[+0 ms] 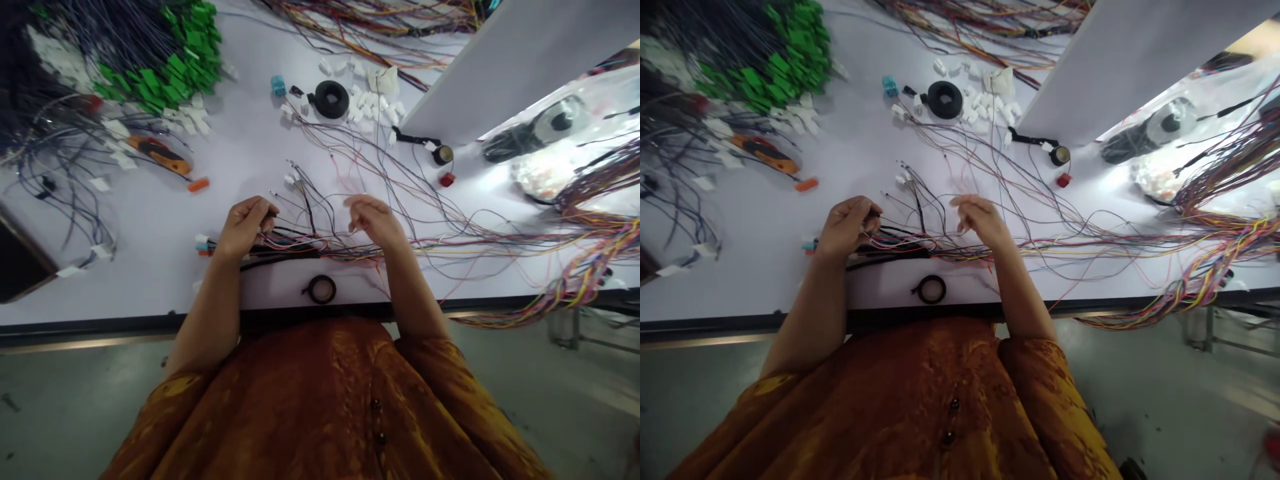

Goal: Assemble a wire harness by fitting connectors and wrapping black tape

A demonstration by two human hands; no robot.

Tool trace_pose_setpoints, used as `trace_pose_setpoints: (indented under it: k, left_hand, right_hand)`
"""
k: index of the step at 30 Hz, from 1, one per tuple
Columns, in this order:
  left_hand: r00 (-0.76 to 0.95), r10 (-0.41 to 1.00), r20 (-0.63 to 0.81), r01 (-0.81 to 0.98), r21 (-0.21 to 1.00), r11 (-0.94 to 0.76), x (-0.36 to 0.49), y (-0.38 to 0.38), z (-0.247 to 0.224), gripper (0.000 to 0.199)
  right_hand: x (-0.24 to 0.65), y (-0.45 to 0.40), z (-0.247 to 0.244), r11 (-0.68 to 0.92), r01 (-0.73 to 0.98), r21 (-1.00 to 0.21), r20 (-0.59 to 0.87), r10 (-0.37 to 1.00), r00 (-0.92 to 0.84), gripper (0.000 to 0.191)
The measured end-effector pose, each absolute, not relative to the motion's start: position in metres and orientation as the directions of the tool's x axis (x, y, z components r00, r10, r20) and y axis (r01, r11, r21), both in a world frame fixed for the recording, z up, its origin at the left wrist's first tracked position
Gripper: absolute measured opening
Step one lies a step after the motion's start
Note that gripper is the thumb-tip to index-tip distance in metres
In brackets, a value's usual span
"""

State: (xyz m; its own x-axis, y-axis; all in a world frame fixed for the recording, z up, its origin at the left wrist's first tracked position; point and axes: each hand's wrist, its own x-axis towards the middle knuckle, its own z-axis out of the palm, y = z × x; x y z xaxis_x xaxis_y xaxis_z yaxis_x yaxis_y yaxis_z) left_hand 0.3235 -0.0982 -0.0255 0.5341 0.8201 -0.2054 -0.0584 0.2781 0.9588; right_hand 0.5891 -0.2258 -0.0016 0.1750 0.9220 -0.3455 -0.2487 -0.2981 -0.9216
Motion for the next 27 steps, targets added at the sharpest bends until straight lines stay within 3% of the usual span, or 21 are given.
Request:
trace_pose_setpoints:
  k: [2,4,8,13,15,16,18,20,24,27]
  left_hand:
    - [0.528,0.819,-0.227,-0.047,0.954,0.295,0.325,-0.099,-0.021,0.031]
    - [0.525,0.816,-0.243,-0.033,0.952,0.305,0.326,-0.100,-0.017,0.032]
    - [0.516,0.820,-0.248,-0.039,0.949,0.313,0.328,-0.100,-0.013,0.034]
    - [0.526,0.819,-0.227,-0.076,0.947,0.311,0.328,-0.099,-0.018,0.036]
    - [0.527,0.823,-0.213,-0.084,0.950,0.300,0.328,-0.098,-0.020,0.037]
    - [0.524,0.825,-0.210,-0.084,0.952,0.296,0.328,-0.098,-0.020,0.037]
    - [0.521,0.826,-0.215,-0.070,0.954,0.293,0.329,-0.099,-0.020,0.037]
    - [0.522,0.826,-0.213,-0.062,0.956,0.286,0.329,-0.099,-0.018,0.037]
    - [0.524,0.829,-0.194,-0.082,0.958,0.276,0.329,-0.099,-0.017,0.037]
    - [0.525,0.827,-0.202,-0.073,0.957,0.280,0.328,-0.099,-0.018,0.036]
  right_hand:
    - [0.596,-0.226,0.002,-0.093,-0.300,-0.949,-0.227,0.862,0.454,0.012]
    - [0.599,-0.229,0.002,-0.075,-0.266,-0.961,-0.205,0.839,0.504,0.009]
    - [0.589,-0.236,0.005,-0.384,-0.033,-0.923,-0.385,0.917,0.105,0.009]
    - [0.584,-0.236,0.028,-0.207,0.184,-0.961,-0.205,0.978,0.032,0.019]
    - [0.588,-0.235,0.033,-0.213,0.273,-0.938,-0.256,0.957,-0.133,0.017]
    - [0.590,-0.234,0.033,-0.231,0.301,-0.925,-0.279,0.951,-0.129,0.018]
    - [0.594,-0.235,0.029,-0.272,0.286,-0.919,-0.240,0.960,0.142,0.023]
    - [0.597,-0.236,0.021,-0.332,0.256,-0.908,-0.208,0.887,0.413,0.026]
    - [0.602,-0.239,0.011,-0.451,0.400,-0.798,-0.342,0.885,0.315,0.018]
    - [0.613,-0.244,0.009,-0.476,0.559,-0.679,-0.229,0.861,0.455,0.024]
